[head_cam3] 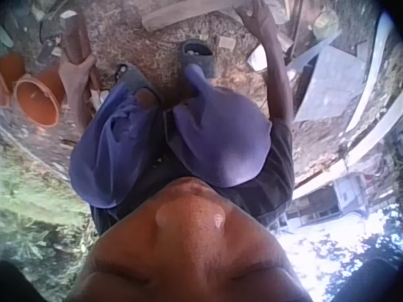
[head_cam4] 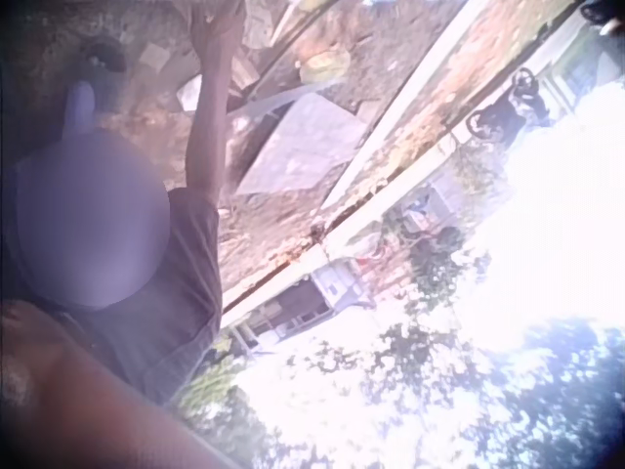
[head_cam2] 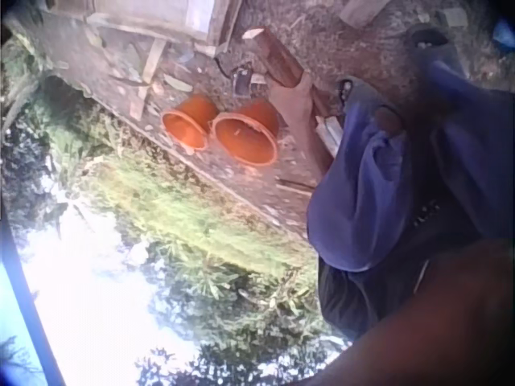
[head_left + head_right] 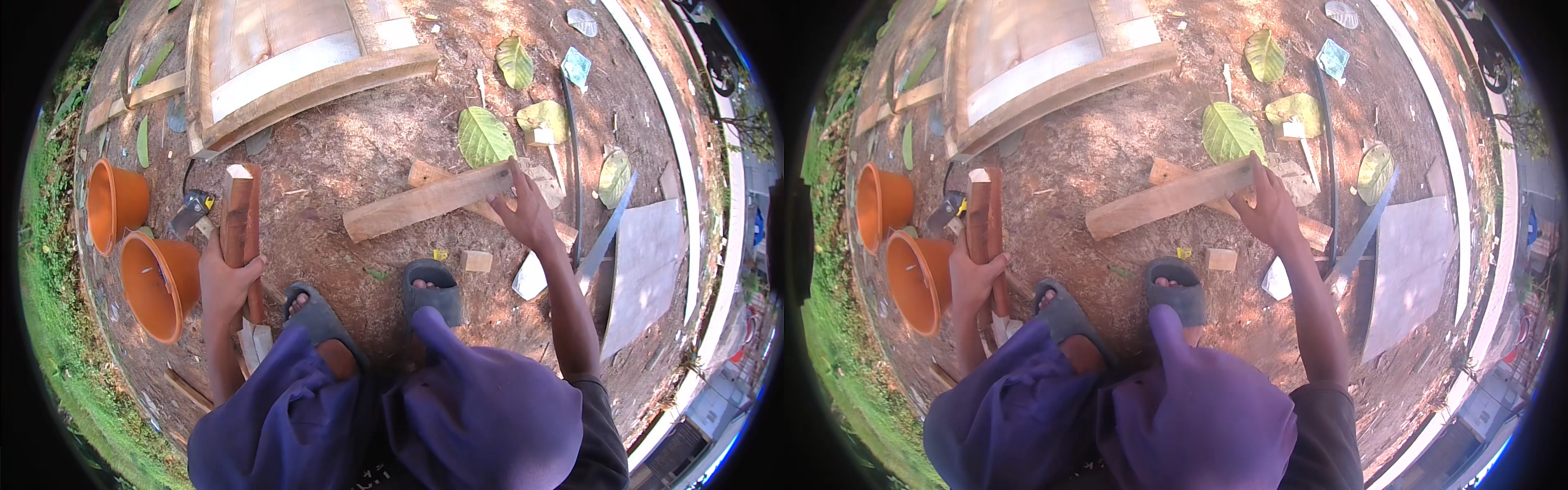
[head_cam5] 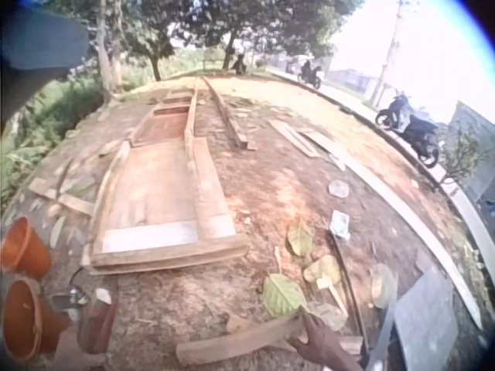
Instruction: The person uses a hand saw to cut a wooden plank, then positions the cut piece into a wooden frame structure. They secure the piece by hammering nails into it.
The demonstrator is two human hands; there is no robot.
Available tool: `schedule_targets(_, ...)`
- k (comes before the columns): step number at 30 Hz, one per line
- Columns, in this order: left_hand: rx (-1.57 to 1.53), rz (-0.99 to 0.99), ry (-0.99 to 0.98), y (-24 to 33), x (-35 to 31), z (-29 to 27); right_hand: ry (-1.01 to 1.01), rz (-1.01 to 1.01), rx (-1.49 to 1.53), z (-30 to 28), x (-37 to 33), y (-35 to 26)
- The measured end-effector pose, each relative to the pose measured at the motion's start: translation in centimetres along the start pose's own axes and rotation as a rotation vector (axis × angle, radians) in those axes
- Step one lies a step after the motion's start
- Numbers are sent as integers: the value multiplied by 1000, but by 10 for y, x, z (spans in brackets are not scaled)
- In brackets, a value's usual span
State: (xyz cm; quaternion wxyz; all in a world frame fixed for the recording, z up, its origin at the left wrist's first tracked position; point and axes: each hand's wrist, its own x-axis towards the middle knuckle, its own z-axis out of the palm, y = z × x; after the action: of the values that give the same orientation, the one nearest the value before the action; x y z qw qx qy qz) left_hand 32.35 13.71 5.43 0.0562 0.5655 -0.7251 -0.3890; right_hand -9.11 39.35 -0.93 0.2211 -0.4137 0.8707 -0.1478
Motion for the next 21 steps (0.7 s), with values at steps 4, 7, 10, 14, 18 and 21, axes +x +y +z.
schedule_targets(4,387,-14,23,-12,11,11,54,311,306,2,16,2)
schedule_targets(7,507,-67,-3,-16,15,22,-47,248,334,-8,11,20)
schedule_targets(10,578,-79,16,-28,17,30,-11,102,543,-19,-7,10)
schedule_targets(14,604,-93,33,-34,21,41,124,-180,379,-26,-24,4)
schedule_targets(18,631,-77,22,-37,26,48,191,-306,280,-24,-30,10)
schedule_targets(21,666,-103,-25,-36,29,52,191,-304,258,-22,-30,11)
